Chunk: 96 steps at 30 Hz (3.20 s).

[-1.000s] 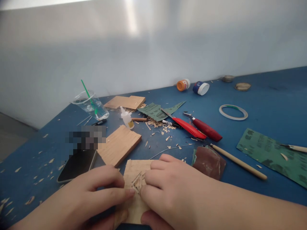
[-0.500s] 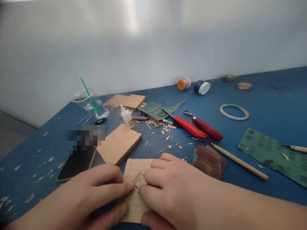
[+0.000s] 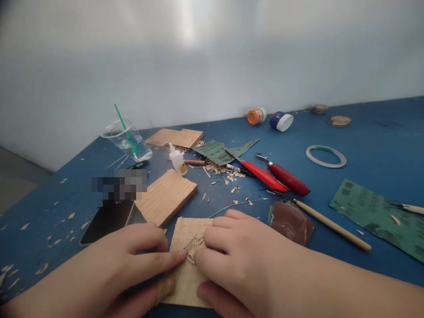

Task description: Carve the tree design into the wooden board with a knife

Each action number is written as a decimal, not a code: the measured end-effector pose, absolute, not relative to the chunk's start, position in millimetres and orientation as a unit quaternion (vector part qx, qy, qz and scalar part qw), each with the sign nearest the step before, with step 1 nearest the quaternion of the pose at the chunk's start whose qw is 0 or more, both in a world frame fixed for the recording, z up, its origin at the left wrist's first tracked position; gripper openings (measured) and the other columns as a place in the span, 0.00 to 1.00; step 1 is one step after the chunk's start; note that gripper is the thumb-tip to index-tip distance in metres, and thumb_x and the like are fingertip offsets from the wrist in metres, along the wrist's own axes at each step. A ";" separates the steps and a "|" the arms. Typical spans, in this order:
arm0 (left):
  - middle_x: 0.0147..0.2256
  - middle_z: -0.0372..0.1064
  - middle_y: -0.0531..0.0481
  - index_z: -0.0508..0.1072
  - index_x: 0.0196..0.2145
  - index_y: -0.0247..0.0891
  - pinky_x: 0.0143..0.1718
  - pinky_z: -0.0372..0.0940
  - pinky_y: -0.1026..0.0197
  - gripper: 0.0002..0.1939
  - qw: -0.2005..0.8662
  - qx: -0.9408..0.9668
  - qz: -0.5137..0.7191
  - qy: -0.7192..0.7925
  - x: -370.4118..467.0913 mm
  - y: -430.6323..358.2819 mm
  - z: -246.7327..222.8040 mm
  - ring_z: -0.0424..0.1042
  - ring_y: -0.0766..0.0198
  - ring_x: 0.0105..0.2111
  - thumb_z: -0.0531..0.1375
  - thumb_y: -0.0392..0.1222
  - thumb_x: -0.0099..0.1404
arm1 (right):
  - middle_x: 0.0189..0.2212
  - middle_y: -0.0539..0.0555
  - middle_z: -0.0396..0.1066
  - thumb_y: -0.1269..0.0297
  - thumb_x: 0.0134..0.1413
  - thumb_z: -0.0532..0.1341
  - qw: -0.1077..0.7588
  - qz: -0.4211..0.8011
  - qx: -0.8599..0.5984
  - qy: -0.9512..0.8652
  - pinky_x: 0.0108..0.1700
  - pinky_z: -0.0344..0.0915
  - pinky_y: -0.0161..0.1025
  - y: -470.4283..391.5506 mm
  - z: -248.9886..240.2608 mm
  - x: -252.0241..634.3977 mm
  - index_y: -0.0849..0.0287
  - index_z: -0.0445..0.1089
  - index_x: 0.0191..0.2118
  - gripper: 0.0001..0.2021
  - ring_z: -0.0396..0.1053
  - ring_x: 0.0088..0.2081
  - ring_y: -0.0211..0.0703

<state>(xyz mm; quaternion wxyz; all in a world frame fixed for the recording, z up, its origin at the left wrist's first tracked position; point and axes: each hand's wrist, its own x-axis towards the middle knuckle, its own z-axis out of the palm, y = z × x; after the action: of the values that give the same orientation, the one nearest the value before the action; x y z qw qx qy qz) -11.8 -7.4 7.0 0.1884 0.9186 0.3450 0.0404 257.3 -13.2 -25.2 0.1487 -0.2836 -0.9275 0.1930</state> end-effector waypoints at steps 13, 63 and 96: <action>0.46 0.73 0.48 0.79 0.49 0.47 0.44 0.77 0.62 0.18 0.211 0.906 0.082 0.358 -9.7 -12.3 4.3 0.76 0.58 0.41 0.66 0.32 0.62 | 0.38 0.50 0.69 0.62 0.73 0.59 0.149 0.185 -0.269 -0.933 0.41 0.58 0.48 -7.5 -25.8 265.5 0.55 0.66 0.40 0.06 0.63 0.38 0.45; 0.58 0.73 0.47 0.72 0.59 0.49 0.56 0.75 0.54 0.23 0.223 0.890 0.171 0.359 -19.7 0.1 9.8 0.76 0.52 0.56 0.60 0.31 0.70 | 0.40 0.59 0.71 0.78 0.72 0.51 0.108 0.047 -0.333 -0.936 0.46 0.65 0.47 48.7 -35.7 279.5 0.61 0.69 0.43 0.11 0.67 0.41 0.50; 0.67 0.69 0.43 0.76 0.64 0.55 0.63 0.72 0.38 0.44 0.240 0.910 -0.035 0.337 -30.7 -4.5 31.1 0.73 0.34 0.62 0.73 0.30 0.50 | 0.35 0.55 0.72 0.63 0.61 0.66 -0.011 0.036 -0.283 -0.958 0.27 0.45 0.47 18.0 -4.3 234.4 0.55 0.74 0.42 0.05 0.70 0.34 0.52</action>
<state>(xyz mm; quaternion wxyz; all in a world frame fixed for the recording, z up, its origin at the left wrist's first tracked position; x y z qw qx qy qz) -30.7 -4.5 31.1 0.2400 0.9099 0.3366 -0.0351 234.4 18.0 -4.3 -0.0113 -0.2827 -0.9585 0.0356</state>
